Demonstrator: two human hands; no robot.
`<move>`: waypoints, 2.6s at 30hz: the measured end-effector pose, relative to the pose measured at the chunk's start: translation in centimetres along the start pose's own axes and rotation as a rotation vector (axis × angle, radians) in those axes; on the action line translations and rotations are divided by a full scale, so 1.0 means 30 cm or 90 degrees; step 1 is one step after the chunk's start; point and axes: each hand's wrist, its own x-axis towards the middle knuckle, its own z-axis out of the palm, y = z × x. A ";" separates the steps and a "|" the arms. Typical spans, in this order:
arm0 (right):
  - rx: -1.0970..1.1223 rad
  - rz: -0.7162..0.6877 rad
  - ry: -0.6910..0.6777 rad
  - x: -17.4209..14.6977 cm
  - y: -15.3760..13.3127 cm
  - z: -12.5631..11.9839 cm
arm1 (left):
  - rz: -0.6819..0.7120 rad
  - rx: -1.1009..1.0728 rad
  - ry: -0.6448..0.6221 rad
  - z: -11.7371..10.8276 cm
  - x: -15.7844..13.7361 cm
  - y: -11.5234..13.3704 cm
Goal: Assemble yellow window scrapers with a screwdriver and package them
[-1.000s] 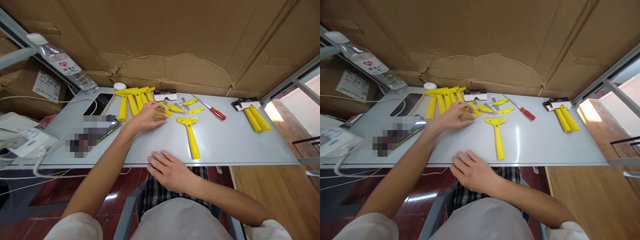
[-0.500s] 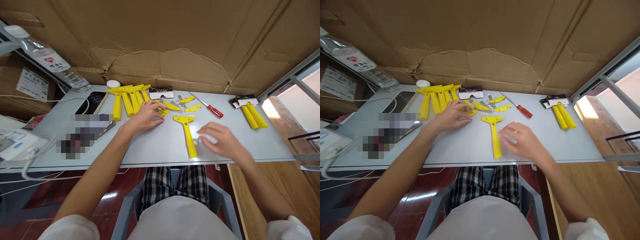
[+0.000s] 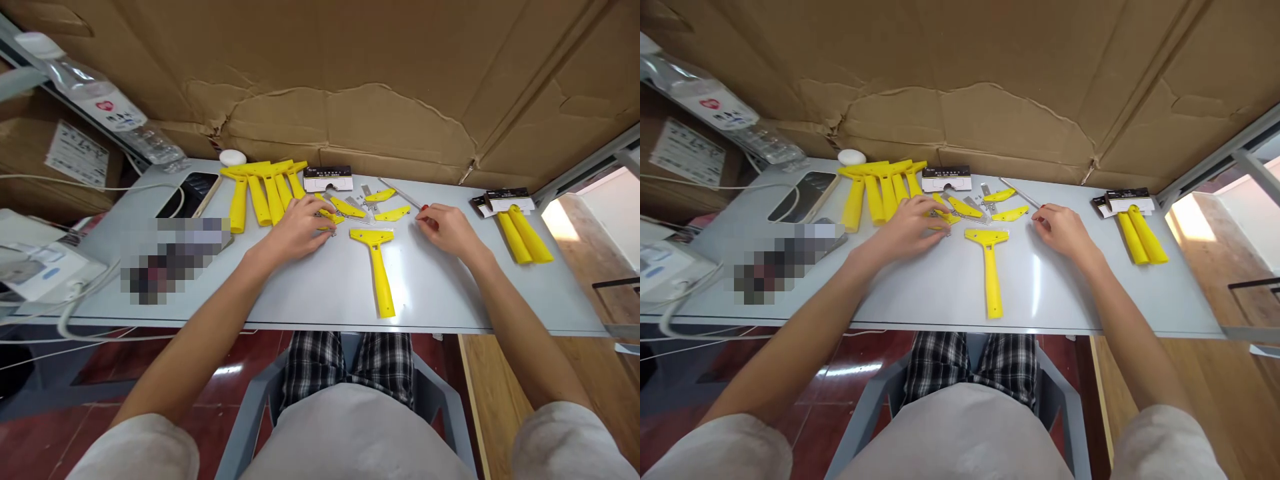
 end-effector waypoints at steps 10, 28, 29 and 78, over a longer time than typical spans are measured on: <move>-0.041 -0.012 0.068 -0.020 0.006 0.047 | 0.004 0.015 -0.062 0.070 0.013 0.439; 0.030 -0.014 0.120 -0.058 0.030 0.038 | -0.098 0.186 -0.297 -0.040 -0.074 0.527; 0.032 -0.015 0.120 -0.059 0.032 0.041 | -0.100 0.194 -0.307 -0.051 -0.084 0.529; 0.102 -0.038 0.128 -0.070 0.003 0.083 | -0.277 0.129 -0.231 0.048 -0.033 0.504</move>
